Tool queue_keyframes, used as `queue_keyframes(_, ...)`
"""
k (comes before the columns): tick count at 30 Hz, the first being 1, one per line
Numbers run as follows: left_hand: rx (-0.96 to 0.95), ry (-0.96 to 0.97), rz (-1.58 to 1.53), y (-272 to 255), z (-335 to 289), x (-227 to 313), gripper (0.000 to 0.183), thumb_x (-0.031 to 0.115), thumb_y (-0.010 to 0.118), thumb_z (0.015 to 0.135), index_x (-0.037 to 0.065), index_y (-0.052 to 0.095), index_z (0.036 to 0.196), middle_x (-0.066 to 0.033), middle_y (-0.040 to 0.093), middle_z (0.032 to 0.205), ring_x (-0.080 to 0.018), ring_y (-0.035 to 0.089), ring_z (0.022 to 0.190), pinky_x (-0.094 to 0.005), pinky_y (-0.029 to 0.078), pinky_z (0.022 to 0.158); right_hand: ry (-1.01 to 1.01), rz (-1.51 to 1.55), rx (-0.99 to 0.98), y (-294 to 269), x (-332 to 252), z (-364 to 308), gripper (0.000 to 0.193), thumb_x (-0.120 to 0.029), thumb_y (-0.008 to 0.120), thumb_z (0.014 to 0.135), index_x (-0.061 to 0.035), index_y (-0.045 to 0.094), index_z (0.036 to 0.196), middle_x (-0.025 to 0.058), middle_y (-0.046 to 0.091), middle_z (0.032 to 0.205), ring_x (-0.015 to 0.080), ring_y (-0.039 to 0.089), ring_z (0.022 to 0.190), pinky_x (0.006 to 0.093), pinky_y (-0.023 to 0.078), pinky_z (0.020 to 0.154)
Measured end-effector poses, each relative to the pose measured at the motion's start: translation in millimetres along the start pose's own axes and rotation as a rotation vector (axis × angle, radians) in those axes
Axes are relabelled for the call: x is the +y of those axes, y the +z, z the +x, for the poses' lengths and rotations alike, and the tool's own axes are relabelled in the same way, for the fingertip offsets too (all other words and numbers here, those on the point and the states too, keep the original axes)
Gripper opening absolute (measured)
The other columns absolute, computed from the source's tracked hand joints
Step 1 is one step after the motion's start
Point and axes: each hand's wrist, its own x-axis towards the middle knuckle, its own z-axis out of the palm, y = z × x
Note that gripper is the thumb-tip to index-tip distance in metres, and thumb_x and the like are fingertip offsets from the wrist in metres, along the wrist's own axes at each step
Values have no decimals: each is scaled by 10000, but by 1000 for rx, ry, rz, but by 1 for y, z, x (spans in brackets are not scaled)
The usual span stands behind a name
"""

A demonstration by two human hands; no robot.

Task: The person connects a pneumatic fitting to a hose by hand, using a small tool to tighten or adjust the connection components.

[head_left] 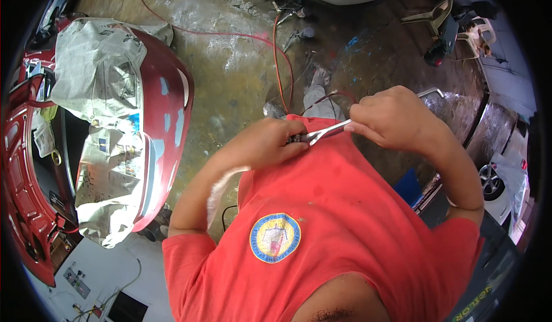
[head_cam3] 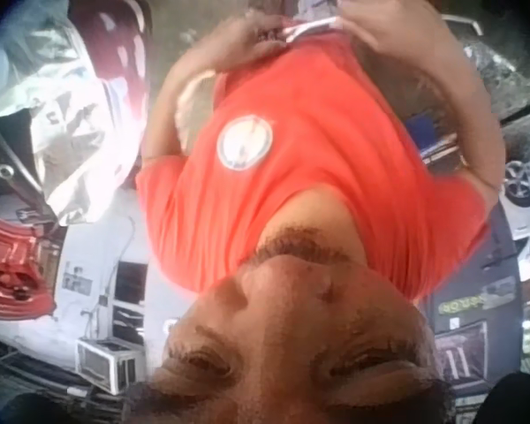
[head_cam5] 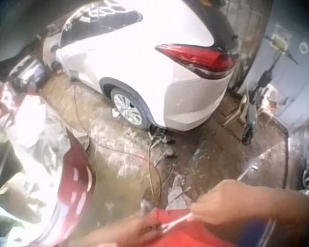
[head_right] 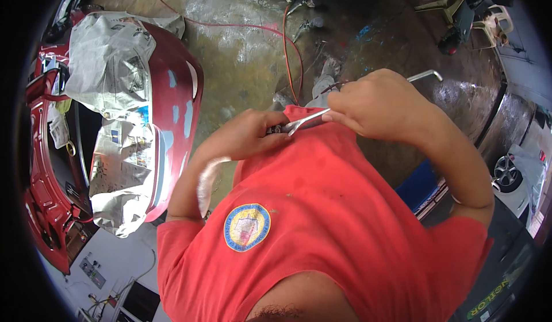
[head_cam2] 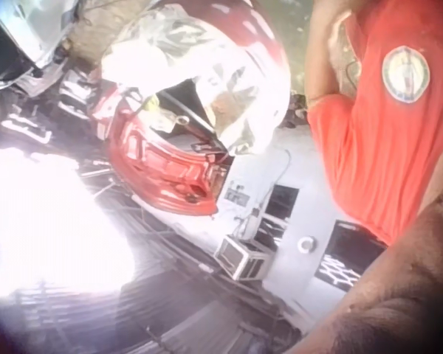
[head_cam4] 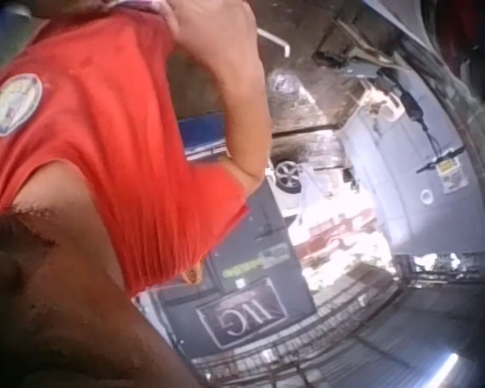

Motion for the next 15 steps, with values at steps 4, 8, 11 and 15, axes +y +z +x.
queue_keyframes(4, -292, -8, 83, -21, 1, 12, 272, 267, 641, 938, 51, 713, 1087, -210, 708, 904, -391, 682, 814, -474, 512, 733, -109, -129, -73, -19, -13, 20, 260, -313, 644, 945, -95, 632, 804, 113, 665, 690, 347, 685, 679, 469, 526, 601)
queue_keyframes(8, -320, 85, 25, -23, 7, 5, 233, 234, 655, 914, 52, 701, 1052, -181, 690, 810, -333, 669, 738, -437, 500, 685, -148, -211, -225, -40, -31, 36, 279, -323, 634, 934, -84, 663, 791, 133, 682, 683, 350, 694, 680, 465, 534, 602)
queue_keyframes(11, -368, 114, -4, -22, 11, 2, 235, 235, 642, 912, 48, 702, 1042, -178, 684, 797, -316, 648, 707, -434, 494, 675, -167, -243, -297, -41, -33, 43, 297, -334, 650, 937, -84, 644, 777, 116, 664, 665, 337, 687, 659, 454, 532, 598)
queue_keyframes(15, -420, 92, 15, -25, 13, 4, 252, 242, 640, 912, 43, 704, 1052, -180, 679, 788, -311, 632, 693, -433, 491, 672, -188, -265, -311, -43, -30, 51, 310, -333, 666, 942, -81, 624, 766, 102, 659, 666, 333, 679, 650, 451, 532, 610)
